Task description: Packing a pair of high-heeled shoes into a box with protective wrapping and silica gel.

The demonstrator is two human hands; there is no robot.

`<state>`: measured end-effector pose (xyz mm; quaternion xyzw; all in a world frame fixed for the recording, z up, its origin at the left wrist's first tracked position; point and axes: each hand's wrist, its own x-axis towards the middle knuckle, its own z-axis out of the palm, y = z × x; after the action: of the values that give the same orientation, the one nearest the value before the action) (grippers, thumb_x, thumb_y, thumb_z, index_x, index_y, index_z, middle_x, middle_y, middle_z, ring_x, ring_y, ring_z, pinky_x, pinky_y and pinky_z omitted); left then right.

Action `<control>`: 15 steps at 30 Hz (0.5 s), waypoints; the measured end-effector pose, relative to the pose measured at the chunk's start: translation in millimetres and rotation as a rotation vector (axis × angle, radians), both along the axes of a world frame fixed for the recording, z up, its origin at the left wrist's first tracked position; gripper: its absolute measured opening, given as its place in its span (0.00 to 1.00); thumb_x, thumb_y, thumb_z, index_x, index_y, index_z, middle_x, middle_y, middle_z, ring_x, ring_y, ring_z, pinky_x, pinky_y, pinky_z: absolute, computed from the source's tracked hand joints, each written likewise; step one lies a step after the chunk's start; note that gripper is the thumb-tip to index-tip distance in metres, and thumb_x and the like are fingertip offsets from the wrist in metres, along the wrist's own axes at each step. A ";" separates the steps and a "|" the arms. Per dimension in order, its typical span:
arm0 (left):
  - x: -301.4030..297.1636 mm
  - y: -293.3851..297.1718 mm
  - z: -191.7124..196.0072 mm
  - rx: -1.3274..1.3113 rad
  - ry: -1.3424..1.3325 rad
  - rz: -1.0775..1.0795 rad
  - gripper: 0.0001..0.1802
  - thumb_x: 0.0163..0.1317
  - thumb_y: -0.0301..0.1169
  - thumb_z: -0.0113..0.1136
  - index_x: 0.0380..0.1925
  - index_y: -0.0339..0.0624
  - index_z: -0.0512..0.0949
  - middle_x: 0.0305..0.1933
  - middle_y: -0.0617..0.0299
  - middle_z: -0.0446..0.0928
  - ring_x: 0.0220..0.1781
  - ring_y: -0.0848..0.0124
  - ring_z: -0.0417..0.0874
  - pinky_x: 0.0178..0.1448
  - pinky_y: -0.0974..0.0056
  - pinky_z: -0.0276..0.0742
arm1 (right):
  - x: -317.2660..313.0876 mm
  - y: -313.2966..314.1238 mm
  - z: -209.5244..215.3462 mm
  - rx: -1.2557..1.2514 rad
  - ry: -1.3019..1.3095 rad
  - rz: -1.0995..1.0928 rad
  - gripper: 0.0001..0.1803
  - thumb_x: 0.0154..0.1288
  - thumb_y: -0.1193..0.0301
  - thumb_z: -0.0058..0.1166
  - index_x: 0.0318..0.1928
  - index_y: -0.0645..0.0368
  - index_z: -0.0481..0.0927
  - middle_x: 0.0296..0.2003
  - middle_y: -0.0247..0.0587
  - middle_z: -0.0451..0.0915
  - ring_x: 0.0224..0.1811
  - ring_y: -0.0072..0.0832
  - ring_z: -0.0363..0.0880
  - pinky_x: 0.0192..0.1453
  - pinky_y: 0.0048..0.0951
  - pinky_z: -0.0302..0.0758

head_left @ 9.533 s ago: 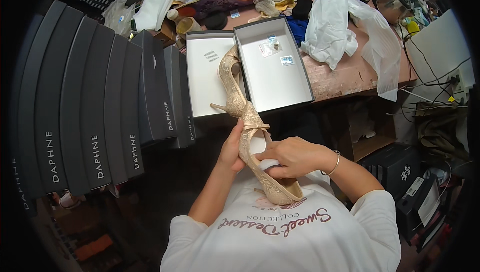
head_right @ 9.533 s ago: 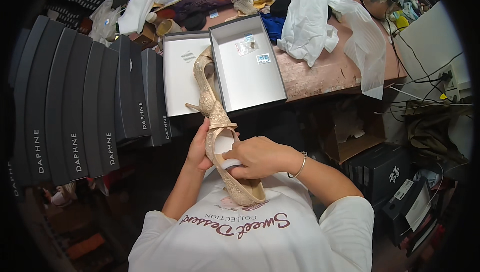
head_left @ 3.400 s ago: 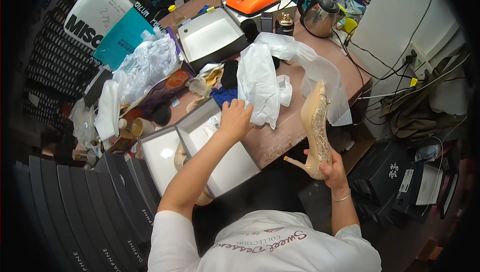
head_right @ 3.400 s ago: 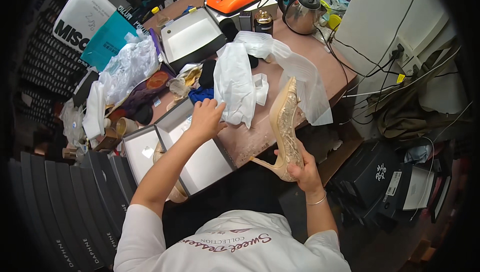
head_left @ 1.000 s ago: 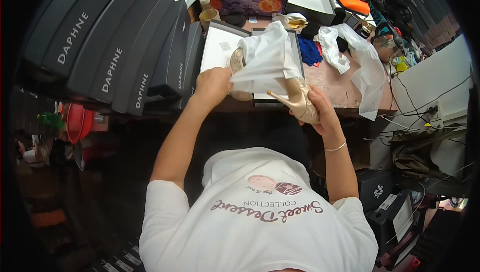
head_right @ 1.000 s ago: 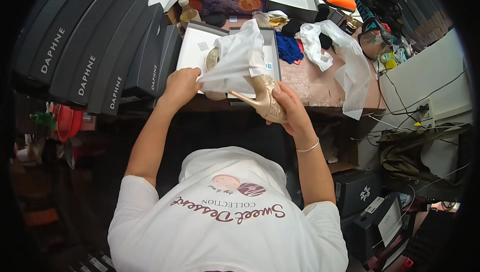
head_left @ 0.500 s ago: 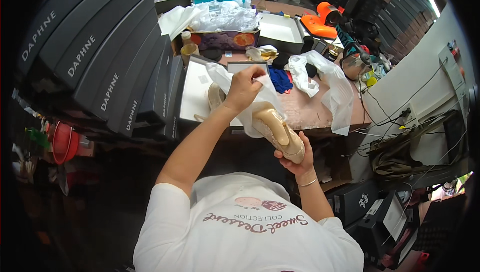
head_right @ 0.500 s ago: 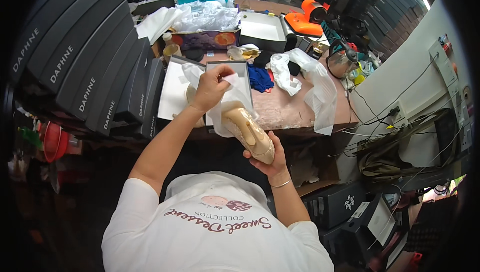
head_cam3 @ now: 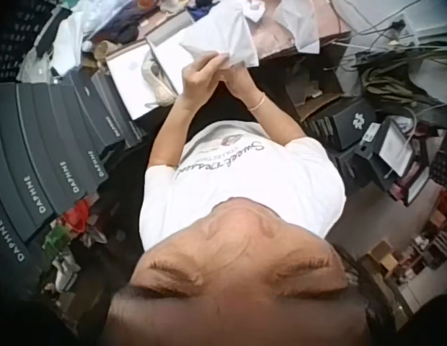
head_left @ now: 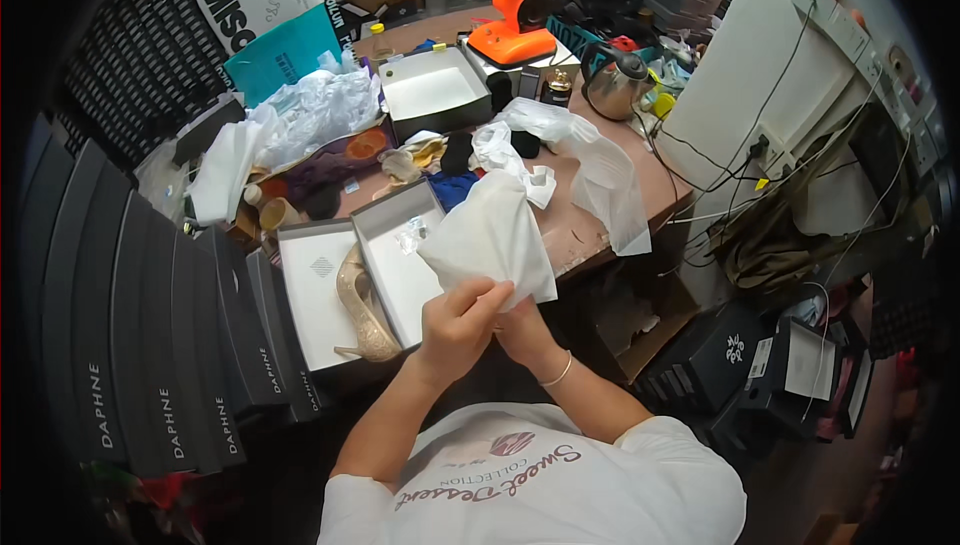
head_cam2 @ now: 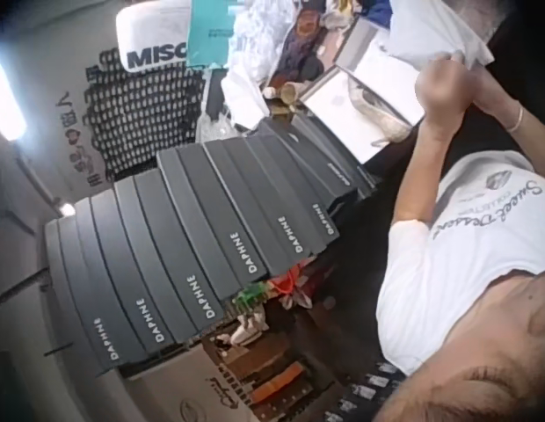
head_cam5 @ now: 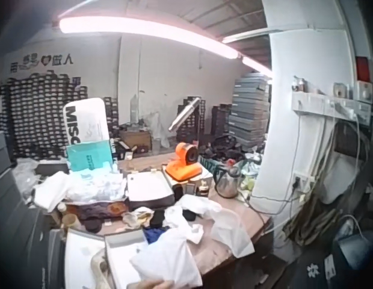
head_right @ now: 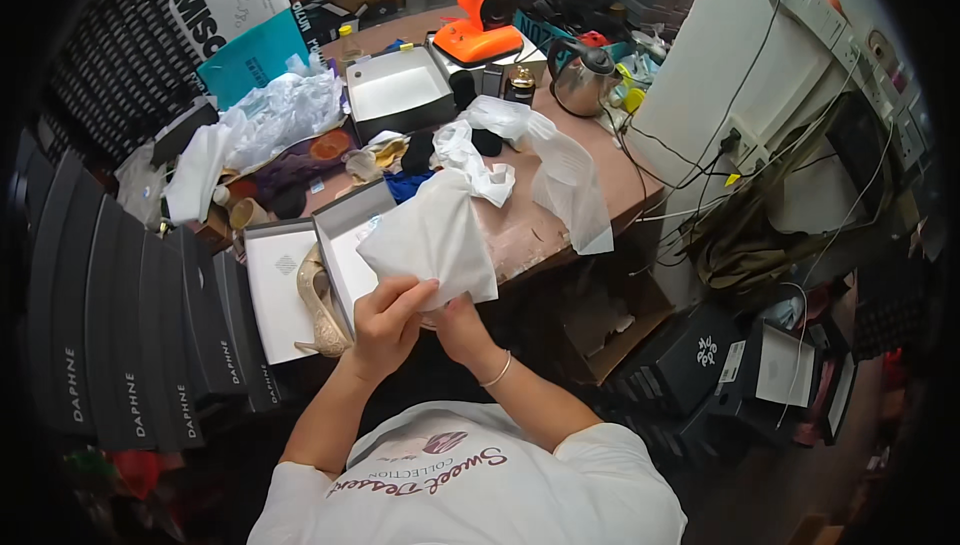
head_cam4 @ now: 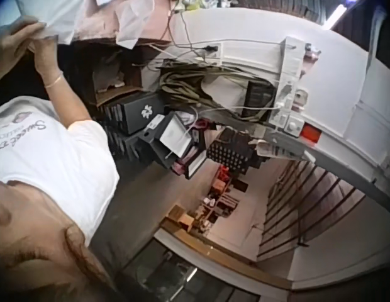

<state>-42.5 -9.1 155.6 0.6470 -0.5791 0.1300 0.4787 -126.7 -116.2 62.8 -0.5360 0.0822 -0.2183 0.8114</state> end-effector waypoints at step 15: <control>-55.2 -36.7 -45.1 -0.017 0.107 -0.354 0.18 0.51 0.19 0.58 0.45 0.35 0.77 0.36 0.56 0.77 0.28 0.66 0.81 0.27 0.68 0.78 | -19.0 -54.7 -19.0 0.456 0.106 0.099 0.29 0.67 0.59 0.50 0.65 0.59 0.65 0.62 0.43 0.69 0.65 0.37 0.68 0.67 0.36 0.66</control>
<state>-97.7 -45.8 110.5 0.5370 -0.6565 0.0140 0.5295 -145.7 -170.9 43.8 -0.3529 0.1454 -0.1255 0.9157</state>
